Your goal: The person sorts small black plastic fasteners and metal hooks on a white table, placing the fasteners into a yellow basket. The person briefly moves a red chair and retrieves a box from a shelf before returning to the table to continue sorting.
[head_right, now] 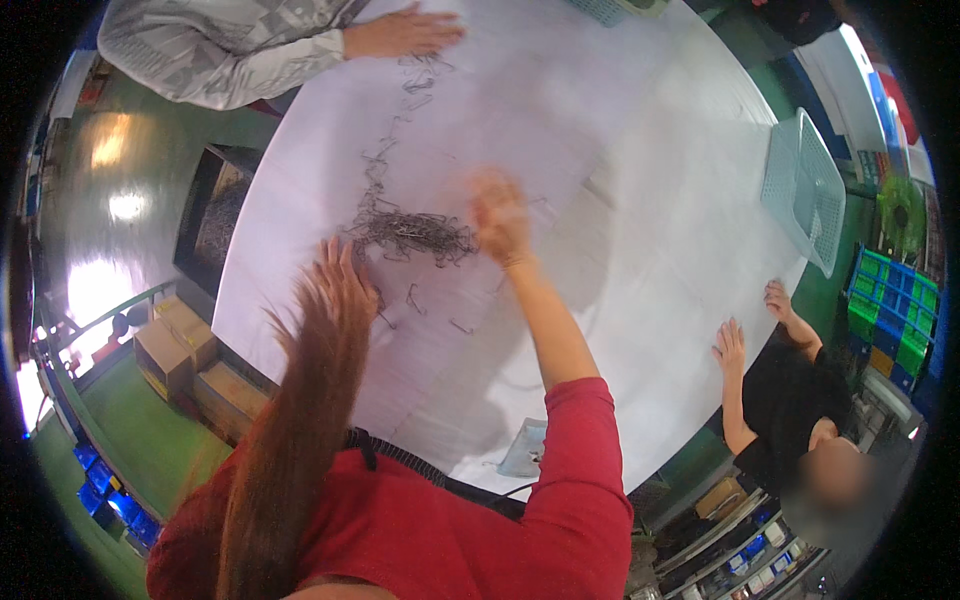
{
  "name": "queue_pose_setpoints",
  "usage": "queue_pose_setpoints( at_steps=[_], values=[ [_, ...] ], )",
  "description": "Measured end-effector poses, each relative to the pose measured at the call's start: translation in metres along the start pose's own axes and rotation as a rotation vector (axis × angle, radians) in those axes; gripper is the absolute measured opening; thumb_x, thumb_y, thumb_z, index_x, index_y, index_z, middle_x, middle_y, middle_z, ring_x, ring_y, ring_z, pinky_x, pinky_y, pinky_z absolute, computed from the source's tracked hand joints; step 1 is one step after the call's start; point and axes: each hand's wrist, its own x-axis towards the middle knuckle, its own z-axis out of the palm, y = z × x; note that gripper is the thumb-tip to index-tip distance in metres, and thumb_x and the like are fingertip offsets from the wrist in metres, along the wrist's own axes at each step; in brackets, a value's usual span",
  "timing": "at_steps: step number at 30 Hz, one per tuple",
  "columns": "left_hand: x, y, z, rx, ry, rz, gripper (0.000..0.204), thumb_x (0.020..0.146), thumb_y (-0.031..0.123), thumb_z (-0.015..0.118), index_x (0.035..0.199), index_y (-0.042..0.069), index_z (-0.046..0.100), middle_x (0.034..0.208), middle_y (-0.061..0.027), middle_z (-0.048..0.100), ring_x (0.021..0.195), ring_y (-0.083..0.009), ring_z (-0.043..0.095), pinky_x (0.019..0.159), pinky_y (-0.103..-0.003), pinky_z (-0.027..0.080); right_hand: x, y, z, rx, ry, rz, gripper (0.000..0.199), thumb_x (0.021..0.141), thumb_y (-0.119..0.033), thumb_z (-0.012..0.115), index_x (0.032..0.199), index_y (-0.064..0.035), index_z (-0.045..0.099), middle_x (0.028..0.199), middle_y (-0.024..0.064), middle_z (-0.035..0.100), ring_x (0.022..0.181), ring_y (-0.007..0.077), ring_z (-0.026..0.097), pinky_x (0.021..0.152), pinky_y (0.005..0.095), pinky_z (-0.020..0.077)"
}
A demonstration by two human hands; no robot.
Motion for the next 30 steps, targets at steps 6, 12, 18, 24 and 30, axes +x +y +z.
queue_pose_setpoints(
  at_steps=[6,12,18,24,30],
  values=[
    [-0.006,-0.013,0.026,-0.092,-0.024,-0.048,0.047,0.083,0.01,0.052,0.128,0.006,0.039,0.14,-0.0174,0.031,0.134,-0.0385,0.021,0.107,-0.06,0.01,0.046,0.044,0.003,-0.381,0.131,0.476,0.055,0.094,-0.039,0.038,0.139,-0.0079,0.032,0.148,0.0114,0.025,0.138,0.0264,0.019,0.112,0.0483,0.0098],
    [-0.007,-0.018,0.03,-0.08,-0.065,-0.045,0.049,0.084,0.012,0.048,0.13,0.004,0.034,0.141,-0.0191,0.027,0.134,-0.0398,0.019,0.106,-0.061,0.009,0.135,0.043,0.034,-0.35,0.026,0.337,0.057,0.095,-0.043,0.033,0.142,-0.01,0.027,0.15,0.0063,0.021,0.139,0.0232,0.014,0.113,0.0464,0.0065],
    [-0.009,-0.023,0.035,-0.126,0.007,-0.038,0.051,0.084,0.016,0.045,0.132,0.004,0.032,0.143,-0.021,0.024,0.135,-0.0416,0.017,0.108,-0.057,0.01,0.152,-0.024,0.07,-0.12,-0.192,-0.23,0.05,0.094,-0.038,0.039,0.137,-0.0121,0.037,0.144,0.0052,0.034,0.135,0.0215,0.025,0.112,0.0435,0.0131],
    [-0.01,-0.024,0.04,-0.228,0.082,-0.096,0.053,0.085,0.012,0.045,0.135,0.007,0.03,0.145,-0.0215,0.021,0.135,-0.0422,0.016,0.11,-0.053,0.013,0.053,-0.092,0.071,0.232,-0.401,-0.508,0.044,0.091,-0.031,0.045,0.13,-0.0101,0.047,0.137,0.0071,0.043,0.13,0.0215,0.035,0.109,0.0399,0.0222],
    [-0.012,-0.027,0.036,-0.201,0.06,-0.057,0.055,0.09,0.023,0.043,0.14,0.009,0.026,0.146,-0.0189,0.021,0.137,-0.0387,0.011,0.111,-0.051,0.008,-0.018,-0.041,-0.006,0.191,0.14,0.103,0.04,0.09,-0.026,0.049,0.127,-0.0097,0.051,0.134,0.0086,0.046,0.129,0.0247,0.037,0.108,0.0424,0.0252]
  ],
)
